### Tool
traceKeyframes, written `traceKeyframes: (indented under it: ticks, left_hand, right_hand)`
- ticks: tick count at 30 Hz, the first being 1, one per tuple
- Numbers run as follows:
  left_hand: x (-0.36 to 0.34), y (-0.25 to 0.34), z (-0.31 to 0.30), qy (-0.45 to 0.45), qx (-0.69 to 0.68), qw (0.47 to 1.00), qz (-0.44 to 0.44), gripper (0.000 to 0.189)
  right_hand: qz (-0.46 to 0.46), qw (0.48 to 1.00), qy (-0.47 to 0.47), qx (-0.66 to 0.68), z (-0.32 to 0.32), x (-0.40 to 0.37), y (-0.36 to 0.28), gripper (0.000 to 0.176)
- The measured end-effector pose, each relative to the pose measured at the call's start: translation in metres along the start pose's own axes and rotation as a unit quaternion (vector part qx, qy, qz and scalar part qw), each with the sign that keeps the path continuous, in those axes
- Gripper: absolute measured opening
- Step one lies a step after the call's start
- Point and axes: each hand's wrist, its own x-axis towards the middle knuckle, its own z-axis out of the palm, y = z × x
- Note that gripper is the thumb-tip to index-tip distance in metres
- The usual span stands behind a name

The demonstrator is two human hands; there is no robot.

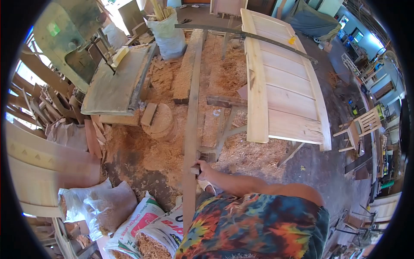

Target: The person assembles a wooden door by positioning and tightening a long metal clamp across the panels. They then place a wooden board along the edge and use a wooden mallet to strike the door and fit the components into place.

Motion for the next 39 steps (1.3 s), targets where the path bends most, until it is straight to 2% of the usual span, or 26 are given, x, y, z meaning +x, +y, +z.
traceKeyframes:
  ticks: [1,3,6,9,11,12,14,15,16,17,18,19,21,22,23,24,25,26,27,28,30,31,32,33,35,39]
  left_hand:
    - [0.001,-0.001,-0.001,0.0,-0.002,1.0,0.0,0.075]
    - [0.002,-0.005,-0.004,0.005,-0.006,1.0,-0.008,0.075]
    - [0.0,-0.01,-0.007,0.009,-0.009,1.0,-0.017,0.076]
    - [0.006,-0.008,-0.002,0.02,-0.015,0.999,-0.022,0.076]
    - [0.011,-0.001,-0.001,0.03,-0.017,0.999,-0.021,0.077]
    - [0.013,0.002,0.0,0.04,-0.014,0.999,-0.016,0.077]
    - [0.038,0.013,-0.004,0.076,-0.003,0.997,0.015,0.077]
    - [0.057,0.019,-0.006,0.098,0.014,0.994,0.038,0.078]
    - [0.084,0.021,0.002,0.16,0.069,0.981,0.08,0.078]
    - [0.098,0.042,-0.018,0.127,0.054,0.987,0.083,0.071]
    - [0.114,0.07,-0.041,0.095,0.037,0.991,0.086,0.064]
    - [0.143,0.081,-0.038,0.132,0.038,0.986,0.096,0.064]
    - [0.204,0.092,-0.028,0.082,0.191,0.972,0.108,0.084]
    - [0.229,0.103,-0.027,0.064,0.189,0.969,0.146,0.087]
    - [0.221,0.147,-0.05,0.026,0.172,0.974,0.143,0.083]
    - [0.266,0.141,-0.025,0.056,0.287,0.925,0.243,0.08]
    - [0.274,0.167,-0.028,0.045,0.277,0.93,0.239,0.079]
    - [0.253,0.214,-0.058,-0.017,0.143,0.978,0.154,0.077]
    - [0.295,0.207,-0.031,0.046,0.139,0.973,0.179,0.076]
    - [0.335,0.199,-0.002,0.108,0.132,0.965,0.201,0.075]
    - [0.324,0.242,-0.023,0.045,0.16,0.973,0.158,0.078]
    - [0.327,0.254,-0.02,0.037,0.156,0.974,0.159,0.078]
    - [0.334,0.263,-0.018,0.037,0.199,0.972,0.123,0.078]
    - [0.342,0.267,-0.013,0.037,0.242,0.966,0.088,0.077]
    - [0.366,0.26,0.007,0.035,0.221,0.971,0.079,0.08]
    - [0.387,0.244,0.027,0.027,0.204,0.976,0.076,0.088]
  right_hand:
    - [0.003,0.999,0.028,0.017,0.006,0.001,-0.002,0.012]
    - [-0.02,1.0,-0.009,0.009,0.015,0.016,-0.003,0.014]
    - [-0.046,0.997,0.062,-0.005,0.007,0.054,-0.003,0.015]
    - [-0.014,0.999,0.01,0.036,0.03,0.052,-0.047,0.016]
    - [-0.075,0.997,-0.016,-0.034,0.045,0.023,-0.064,0.015]
    - [-0.071,0.997,-0.009,-0.025,0.043,0.023,-0.071,0.015]
    - [-0.067,0.988,0.083,-0.113,0.039,0.027,-0.093,0.014]
    - [-0.07,0.988,0.089,-0.102,0.025,0.032,-0.1,0.014]
    - [-0.041,0.99,0.04,-0.128,0.005,0.037,-0.106,0.013]
    - [-0.01,0.988,-0.008,-0.156,-0.014,0.036,-0.108,0.013]
    - [-0.009,0.988,-0.001,-0.152,-0.023,0.018,-0.11,0.013]
    - [-0.021,0.976,0.033,-0.216,-0.03,-0.006,-0.11,0.014]
    - [-0.009,0.953,0.077,-0.292,-0.059,-0.027,-0.111,0.016]
    - [0.017,0.95,0.088,-0.299,-0.09,-0.021,-0.104,0.017]
    - [0.028,0.94,0.121,-0.319,-0.115,-0.028,-0.094,0.018]
    - [0.036,0.927,0.151,-0.343,-0.133,-0.042,-0.087,0.019]
    - [0.036,0.912,0.19,-0.362,-0.139,-0.07,-0.079,0.02]
    - [0.053,0.927,0.176,-0.326,-0.161,-0.081,-0.07,0.021]
    - [0.066,0.939,0.164,-0.296,-0.187,-0.09,-0.067,0.022]
    - [0.07,0.93,0.202,-0.299,-0.221,-0.093,-0.06,0.022]
    - [0.067,0.914,0.278,-0.289,-0.267,-0.127,-0.036,0.022]
    - [0.057,0.907,0.313,-0.277,-0.278,-0.152,-0.027,0.022]
    - [0.062,0.898,0.335,-0.278,-0.293,-0.175,-0.02,0.023]
    - [0.067,0.889,0.357,-0.278,-0.311,-0.197,-0.012,0.024]
    - [0.088,0.878,0.394,-0.259,-0.351,-0.232,0.005,0.029]
    - [0.103,0.858,0.443,-0.239,-0.369,-0.301,0.026,0.029]
